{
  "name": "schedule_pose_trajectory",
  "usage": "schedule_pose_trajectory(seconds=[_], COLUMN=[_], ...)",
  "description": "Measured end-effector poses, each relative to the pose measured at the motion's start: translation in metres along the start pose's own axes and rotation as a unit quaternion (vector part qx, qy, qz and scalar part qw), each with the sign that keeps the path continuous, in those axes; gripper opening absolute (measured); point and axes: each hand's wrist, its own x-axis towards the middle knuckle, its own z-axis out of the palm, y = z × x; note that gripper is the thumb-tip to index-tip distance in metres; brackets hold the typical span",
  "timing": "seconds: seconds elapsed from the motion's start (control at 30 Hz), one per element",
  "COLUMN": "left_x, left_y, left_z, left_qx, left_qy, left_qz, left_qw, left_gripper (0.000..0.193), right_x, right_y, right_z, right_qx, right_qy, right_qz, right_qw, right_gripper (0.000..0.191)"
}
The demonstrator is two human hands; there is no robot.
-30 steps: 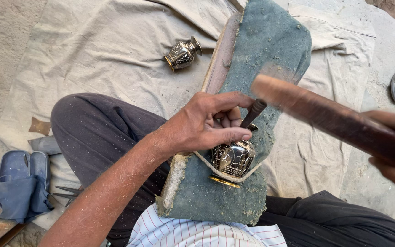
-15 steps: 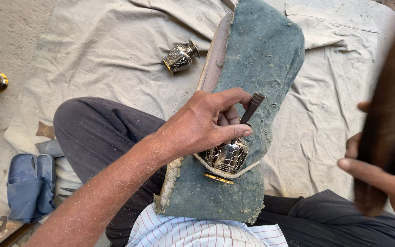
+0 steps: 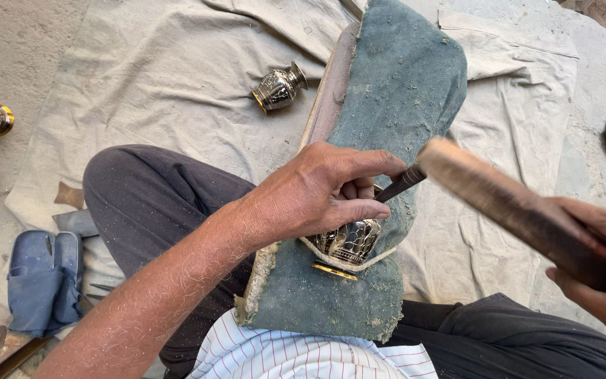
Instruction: The person sits cross-legged on the ground with a small brass pot held against a cloth-covered cushion on their lap. They hold a punch against the pot's surface with one hand and strike it with a wooden mallet in the other hand, repeatedly repositioning the punch to emboss a decorative pattern into the brass, briefly turning the pot to work a new area.
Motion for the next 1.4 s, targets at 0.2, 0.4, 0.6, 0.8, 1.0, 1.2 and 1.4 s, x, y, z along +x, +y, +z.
schedule_pose_trajectory(seconds=[0.2,0.4,0.6,0.8,1.0,1.2,1.4], left_x=[0.002,0.005,0.001,0.004,0.001,-0.001,0.002], left_y=[-0.002,-0.003,-0.007,-0.009,-0.009,-0.011,-0.011], left_z=[-0.004,-0.003,-0.002,-0.002,-0.003,-0.003,-0.005], left_qx=[-0.023,-0.013,-0.023,-0.020,-0.026,-0.030,-0.017], left_qy=[-0.018,-0.005,-0.010,0.003,-0.005,0.008,-0.004], left_qz=[-0.017,0.001,-0.018,0.005,-0.018,-0.011,-0.023], left_qw=[0.999,1.000,1.000,1.000,0.999,0.999,1.000], left_gripper=[0.050,0.049,0.050,0.049,0.050,0.050,0.053], right_x=[0.004,0.002,0.003,0.008,0.005,0.001,0.000], right_y=[0.012,0.021,0.036,0.019,-0.009,-0.021,-0.034], right_z=[0.006,0.015,0.016,0.016,-0.003,-0.003,-0.009], right_qx=[0.012,0.013,-0.002,0.016,-0.013,-0.019,-0.012], right_qy=[-0.002,0.017,0.006,-0.001,-0.021,0.007,0.029], right_qz=[0.023,-0.011,0.000,0.066,0.071,0.029,0.003], right_qw=[1.000,1.000,1.000,0.998,0.997,0.999,0.999], right_gripper=[0.058,0.057,0.071,0.077,0.063,0.063,0.069])
